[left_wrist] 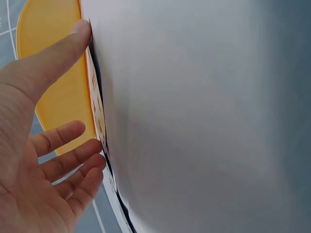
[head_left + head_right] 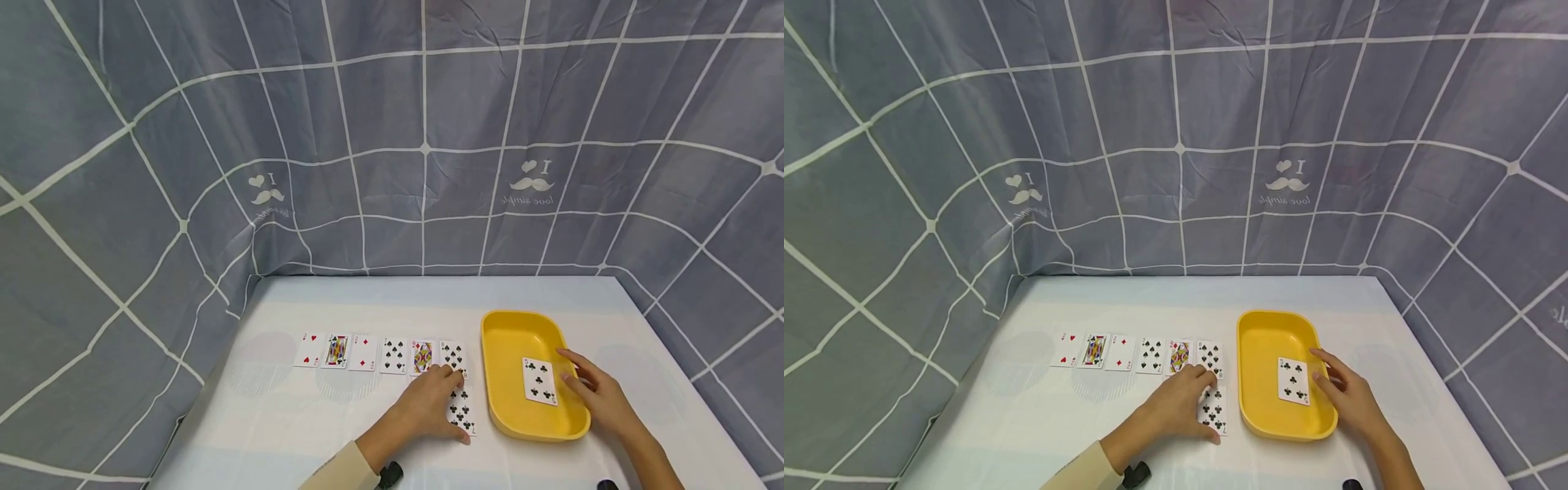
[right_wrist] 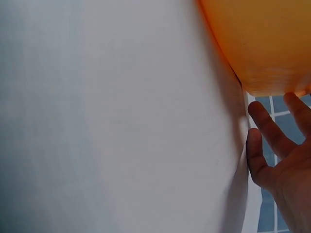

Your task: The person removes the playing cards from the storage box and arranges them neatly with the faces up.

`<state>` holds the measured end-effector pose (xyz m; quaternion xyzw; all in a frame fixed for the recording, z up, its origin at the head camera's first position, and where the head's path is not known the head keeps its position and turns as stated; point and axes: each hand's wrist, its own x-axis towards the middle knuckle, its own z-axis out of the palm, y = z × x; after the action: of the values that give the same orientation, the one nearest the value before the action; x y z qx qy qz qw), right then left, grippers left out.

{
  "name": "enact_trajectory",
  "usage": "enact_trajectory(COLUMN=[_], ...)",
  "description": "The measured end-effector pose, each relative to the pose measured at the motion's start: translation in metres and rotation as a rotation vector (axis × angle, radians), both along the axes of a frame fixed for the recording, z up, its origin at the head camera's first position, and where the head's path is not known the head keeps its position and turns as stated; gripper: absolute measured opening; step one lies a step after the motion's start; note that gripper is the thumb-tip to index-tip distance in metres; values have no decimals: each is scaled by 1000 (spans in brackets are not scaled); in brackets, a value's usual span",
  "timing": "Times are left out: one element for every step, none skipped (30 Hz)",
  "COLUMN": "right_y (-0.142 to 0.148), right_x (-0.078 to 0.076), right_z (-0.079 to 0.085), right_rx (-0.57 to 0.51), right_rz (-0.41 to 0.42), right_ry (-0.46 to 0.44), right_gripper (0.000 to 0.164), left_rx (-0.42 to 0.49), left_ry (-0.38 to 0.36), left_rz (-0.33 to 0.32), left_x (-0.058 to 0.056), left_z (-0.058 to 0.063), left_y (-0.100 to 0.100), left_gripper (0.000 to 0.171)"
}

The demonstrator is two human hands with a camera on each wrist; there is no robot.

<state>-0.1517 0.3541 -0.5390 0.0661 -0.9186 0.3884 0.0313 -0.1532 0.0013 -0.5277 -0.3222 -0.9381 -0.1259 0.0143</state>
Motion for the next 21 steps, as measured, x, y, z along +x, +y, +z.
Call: enact_trajectory(right_y=[0,0,-1,-1,-2,-2,-3,-3,-4,-4,-4,-4,-4,-4,-4,-4,-4,-4,-4,-4,-5], right_x=[0,0,-1,-1,-1,-2,-2,-3,-3,-3,-3,-3,-3,-3,-3,-3,-3,-3,-3,-3,-2], right_z=[0,0,0,0,0,0,0,1,1,1,1,0,0,0,0,0,0,0,0,0,0], right_rx=[6,10,13,13,7,0,-9,-19,-28,-34,-40,-42,-43,-42,-40,-40,-40,-38,-31,-22,-16], right_rz=[-3,-7,-9,-12,-14,-16,-15,-15,-16,-19,-19,-18,-17,-19,-20,-21,-22,-24,-30,-35,-37], right_ry=[-6,-10,-16,-23,-30,-40,-47,-55,-63,-71,-77,-81,-82,-81,-82,-81,-81,-81,-80,-80,-79], right_gripper=[47,47,48,49,49,50,51,52,53,53,53,53,53,53,53,53,53,53,53,53,53], left_rx=[-3,-6,-6,-5,-2,-2,1,7,13,18,24,28,37,46,54,66,79,93,108,116,122], left_ry=[2,5,9,11,11,13,12,9,8,2,-1,-2,-7,-10,-11,-10,-2,3,7,20,34], left_rz=[-1,-1,-1,0,2,6,10,13,18,22,23,24,29,30,35,37,35,34,32,24,15], left_x=[0,0,0,1,1,1,1,1,1,0,0,-1,-3,-4,-6,-8,-10,-13,-14,-17,-20], left_z=[0,0,-1,0,0,1,2,3,4,5,6,7,9,11,14,17,20,24,29,33,38], left_y=[0,0,0,0,0,0,0,0,-1,-1,-2,-2,-3,-3,-4,-4,-4,-3,-3,-1,0], left_gripper=[82,82,82,82,82,83,84,84,84,84,84,84,82,79,76,71,68,66,63,62,61])
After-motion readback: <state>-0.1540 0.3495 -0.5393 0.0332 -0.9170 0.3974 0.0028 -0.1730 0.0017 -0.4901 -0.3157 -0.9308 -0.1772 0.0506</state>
